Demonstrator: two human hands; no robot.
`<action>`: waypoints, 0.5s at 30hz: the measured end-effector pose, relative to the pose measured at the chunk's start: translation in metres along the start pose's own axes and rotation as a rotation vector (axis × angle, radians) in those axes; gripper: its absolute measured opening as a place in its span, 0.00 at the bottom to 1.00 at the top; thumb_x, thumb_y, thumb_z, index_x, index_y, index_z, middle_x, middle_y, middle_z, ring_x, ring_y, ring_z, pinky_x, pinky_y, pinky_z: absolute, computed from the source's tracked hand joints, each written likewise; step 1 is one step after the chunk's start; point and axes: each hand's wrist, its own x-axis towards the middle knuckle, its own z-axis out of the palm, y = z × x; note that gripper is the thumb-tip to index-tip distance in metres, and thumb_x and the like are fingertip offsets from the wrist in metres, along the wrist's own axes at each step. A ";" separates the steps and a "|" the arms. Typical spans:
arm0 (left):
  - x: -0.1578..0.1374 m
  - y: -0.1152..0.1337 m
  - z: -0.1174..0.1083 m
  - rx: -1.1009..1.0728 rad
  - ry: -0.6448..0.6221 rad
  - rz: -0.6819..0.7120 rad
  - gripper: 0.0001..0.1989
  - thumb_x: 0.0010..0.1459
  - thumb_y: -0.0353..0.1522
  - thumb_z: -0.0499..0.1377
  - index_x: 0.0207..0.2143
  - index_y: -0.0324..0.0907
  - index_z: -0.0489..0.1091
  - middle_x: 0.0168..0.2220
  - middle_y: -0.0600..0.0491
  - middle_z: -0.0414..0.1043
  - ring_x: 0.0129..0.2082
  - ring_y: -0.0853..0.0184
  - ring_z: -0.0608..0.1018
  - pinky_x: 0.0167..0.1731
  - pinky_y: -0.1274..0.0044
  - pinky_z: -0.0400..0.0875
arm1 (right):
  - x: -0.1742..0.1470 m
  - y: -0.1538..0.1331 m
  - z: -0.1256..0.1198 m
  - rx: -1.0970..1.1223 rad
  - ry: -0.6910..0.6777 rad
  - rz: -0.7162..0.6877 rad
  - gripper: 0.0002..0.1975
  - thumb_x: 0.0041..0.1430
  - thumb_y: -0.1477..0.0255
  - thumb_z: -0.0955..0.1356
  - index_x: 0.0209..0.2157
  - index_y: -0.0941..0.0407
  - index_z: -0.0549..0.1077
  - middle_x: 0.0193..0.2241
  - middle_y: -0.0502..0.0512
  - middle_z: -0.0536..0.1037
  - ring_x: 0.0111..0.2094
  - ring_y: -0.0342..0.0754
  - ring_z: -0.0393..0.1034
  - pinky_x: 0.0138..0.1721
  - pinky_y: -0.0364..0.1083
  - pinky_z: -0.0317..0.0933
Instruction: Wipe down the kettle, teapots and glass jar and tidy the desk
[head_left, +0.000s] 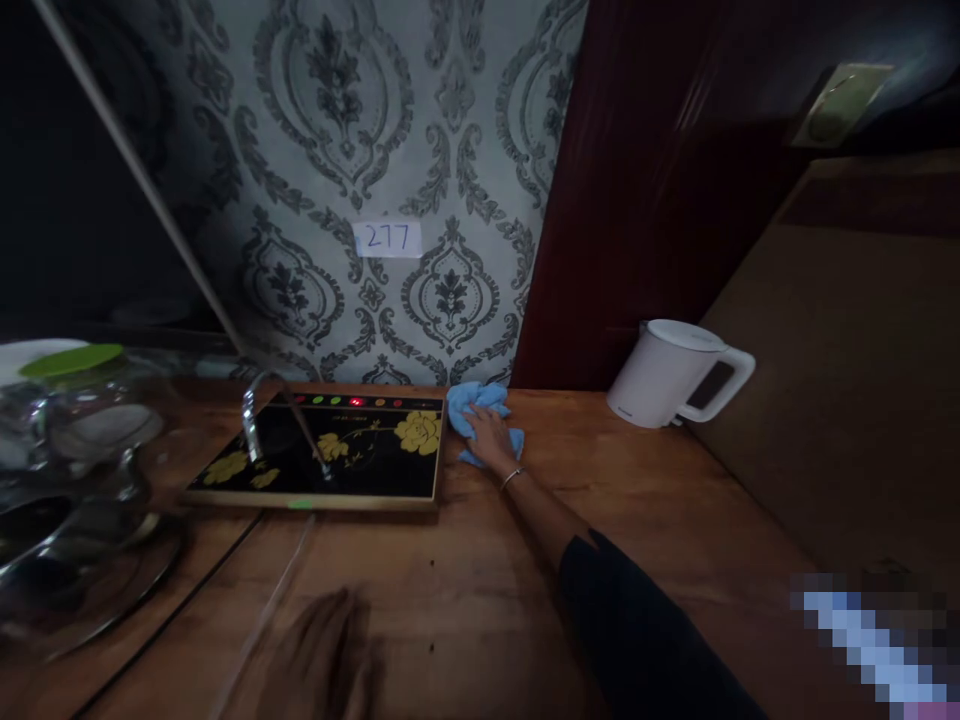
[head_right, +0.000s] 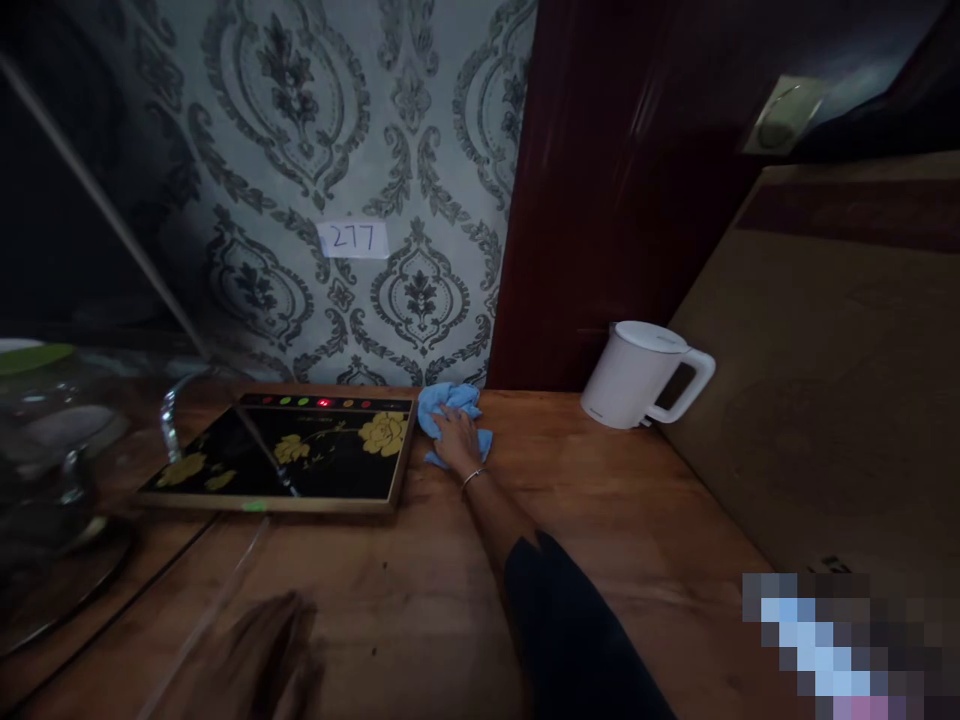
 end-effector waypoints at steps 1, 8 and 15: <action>0.002 0.004 -0.003 -0.006 0.003 0.000 0.21 0.61 0.40 0.57 0.54 0.43 0.73 0.51 0.45 0.80 0.51 0.52 0.80 0.52 0.61 0.74 | -0.009 -0.005 -0.002 0.000 -0.020 -0.008 0.29 0.57 0.78 0.66 0.62 0.54 0.71 0.67 0.54 0.68 0.62 0.57 0.61 0.63 0.51 0.55; 0.014 0.030 -0.017 -0.092 -0.025 -0.026 0.20 0.62 0.34 0.55 0.54 0.38 0.71 0.50 0.42 0.78 0.53 0.52 0.77 0.54 0.60 0.73 | -0.098 -0.028 -0.013 -0.023 -0.085 -0.054 0.31 0.58 0.76 0.64 0.64 0.53 0.69 0.69 0.57 0.64 0.66 0.61 0.55 0.66 0.58 0.50; 0.015 0.038 -0.021 -0.149 0.013 -0.061 0.16 0.62 0.29 0.54 0.52 0.39 0.72 0.48 0.43 0.78 0.50 0.53 0.78 0.53 0.60 0.74 | -0.217 -0.085 -0.015 0.001 -0.101 -0.121 0.31 0.57 0.72 0.64 0.64 0.53 0.69 0.68 0.58 0.64 0.66 0.65 0.57 0.66 0.63 0.52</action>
